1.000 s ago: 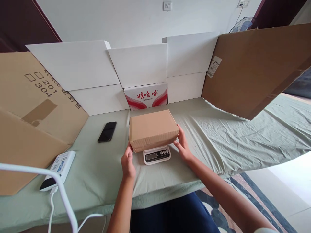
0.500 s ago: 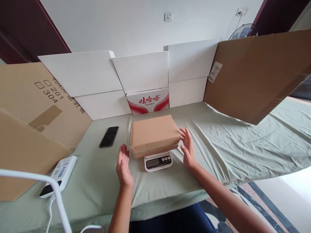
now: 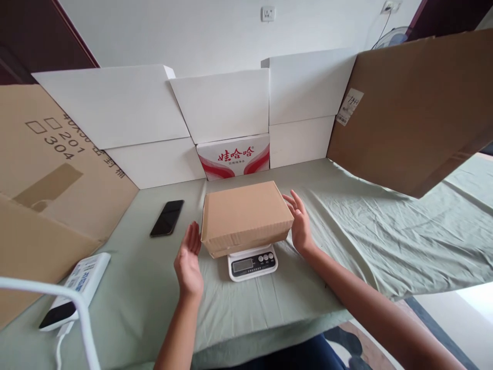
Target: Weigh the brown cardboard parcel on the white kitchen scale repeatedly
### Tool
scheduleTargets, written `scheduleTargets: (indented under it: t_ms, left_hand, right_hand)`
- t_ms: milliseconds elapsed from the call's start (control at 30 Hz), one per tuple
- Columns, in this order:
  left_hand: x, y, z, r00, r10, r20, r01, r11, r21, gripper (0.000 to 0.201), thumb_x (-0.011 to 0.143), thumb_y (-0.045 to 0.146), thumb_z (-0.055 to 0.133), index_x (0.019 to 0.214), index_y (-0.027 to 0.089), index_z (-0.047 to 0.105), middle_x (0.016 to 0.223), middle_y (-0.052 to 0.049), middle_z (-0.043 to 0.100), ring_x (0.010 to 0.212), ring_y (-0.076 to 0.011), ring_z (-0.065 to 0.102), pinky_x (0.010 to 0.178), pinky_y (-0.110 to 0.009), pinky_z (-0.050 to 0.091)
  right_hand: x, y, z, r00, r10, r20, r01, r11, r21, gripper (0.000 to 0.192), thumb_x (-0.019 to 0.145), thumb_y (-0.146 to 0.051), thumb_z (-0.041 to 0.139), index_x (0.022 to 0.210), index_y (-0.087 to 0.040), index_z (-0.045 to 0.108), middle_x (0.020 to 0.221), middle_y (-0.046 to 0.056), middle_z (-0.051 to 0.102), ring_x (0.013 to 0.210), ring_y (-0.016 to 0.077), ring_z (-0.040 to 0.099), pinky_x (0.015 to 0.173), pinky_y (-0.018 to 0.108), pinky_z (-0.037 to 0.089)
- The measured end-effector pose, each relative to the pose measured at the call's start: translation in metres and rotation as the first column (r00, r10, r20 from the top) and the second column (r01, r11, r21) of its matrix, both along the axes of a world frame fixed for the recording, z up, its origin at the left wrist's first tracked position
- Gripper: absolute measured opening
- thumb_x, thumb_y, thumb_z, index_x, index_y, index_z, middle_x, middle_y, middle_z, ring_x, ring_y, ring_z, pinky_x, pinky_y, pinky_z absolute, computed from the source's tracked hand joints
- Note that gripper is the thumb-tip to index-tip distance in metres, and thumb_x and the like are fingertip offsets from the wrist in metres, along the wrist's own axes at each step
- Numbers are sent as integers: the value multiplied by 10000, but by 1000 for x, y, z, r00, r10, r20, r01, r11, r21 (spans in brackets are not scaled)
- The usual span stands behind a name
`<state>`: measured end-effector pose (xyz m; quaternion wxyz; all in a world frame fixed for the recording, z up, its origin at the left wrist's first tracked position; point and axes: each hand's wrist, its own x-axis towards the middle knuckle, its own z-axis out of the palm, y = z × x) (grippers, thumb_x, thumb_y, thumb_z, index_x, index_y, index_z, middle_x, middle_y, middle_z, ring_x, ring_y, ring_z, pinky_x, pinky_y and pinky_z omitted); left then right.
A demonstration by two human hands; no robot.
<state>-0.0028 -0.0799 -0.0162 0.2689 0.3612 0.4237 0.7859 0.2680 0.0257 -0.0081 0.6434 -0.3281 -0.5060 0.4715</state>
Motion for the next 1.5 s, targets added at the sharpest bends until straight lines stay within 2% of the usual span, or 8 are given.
scheduleTargets:
  t_ms: [133, 400, 533, 667, 833, 1033, 1333, 1500]
  left_hand:
    - [8, -4, -8, 995, -18, -99, 11, 997, -74, 589, 920, 595, 541, 1316, 189, 697, 1378, -140, 672, 1357, -314, 568, 1118, -428, 449]
    - [2, -5, -25, 973, -104, -204, 74, 986, -149, 523, 912, 623, 555, 1155, 194, 729, 1177, -135, 738, 1239, -320, 636, 1104, -455, 457]
    - [0, 12, -2, 972, -125, -197, 113, 991, -72, 577, 918, 635, 536, 1228, 180, 707, 1215, -148, 726, 1266, -317, 623, 1109, -444, 453]
    - [-6, 62, 23, 979, -105, -173, 110, 994, 21, 640, 908, 684, 524, 1259, 174, 684, 1290, -153, 696, 1312, -301, 594, 1094, -414, 466]
    - [-15, 122, 2, 990, -101, -102, 99, 995, -22, 748, 842, 787, 530, 1191, 147, 697, 1248, -181, 708, 1305, -305, 603, 1070, -407, 484]
    - [-20, 135, -33, 987, -152, -54, 143, 979, -146, 802, 814, 825, 531, 1207, 147, 702, 1316, -192, 688, 1353, -318, 575, 1104, -411, 467]
    - [-20, 136, -29, 984, -165, -67, 150, 970, -189, 875, 838, 835, 472, 1343, 144, 655, 1434, -193, 626, 1420, -310, 520, 1147, -407, 434]
    - [-33, 123, -18, 992, -110, -56, 98, 977, -188, 944, 828, 845, 444, 1497, 186, 535, 1667, -148, 345, 1552, -263, 308, 1240, -353, 272]
  right_hand:
    - [-2, -13, -1, 999, 52, -3, -52, 999, 17, 631, 939, -668, 480, 1475, -337, 511, 1482, 71, 569, 1380, 352, 526, 1147, 560, 405]
    - [-8, -34, 17, 999, -24, 35, 20, 995, 98, 531, 982, -613, 415, 1346, -292, 632, 1417, 65, 637, 1325, 363, 563, 1110, 563, 427]
    - [-15, -14, 36, 999, 16, 35, -22, 983, 185, 568, 994, -631, 377, 1402, -297, 587, 1445, 60, 623, 1387, 360, 527, 1152, 565, 413]
    - [-30, 26, 50, 993, 20, 115, -58, 940, 335, 669, 940, -693, 479, 1505, -335, 473, 1595, 17, 477, 1501, 335, 407, 1245, 521, 339]
    - [-42, 62, 29, 983, 56, 176, -104, 955, 278, 775, 896, -660, 611, 1563, -342, 378, 1639, 22, 417, 1519, 310, 388, 1261, 493, 330]
    - [-39, 78, 1, 985, 86, 151, -112, 979, 170, 788, 891, -666, 606, 1550, -290, 394, 1639, 53, 429, 1532, 297, 379, 1284, 465, 278]
    - [-41, 79, -3, 985, 129, 119, -133, 991, 28, 692, 916, -643, 539, 1516, -326, 402, 1588, 25, 503, 1464, 250, 480, 1232, 483, 375]
    - [-29, 84, -9, 996, 48, 79, -45, 998, -40, 764, 898, -667, 537, 1559, -337, 344, 1683, 61, 349, 1533, 259, 385, 1228, 539, 333]
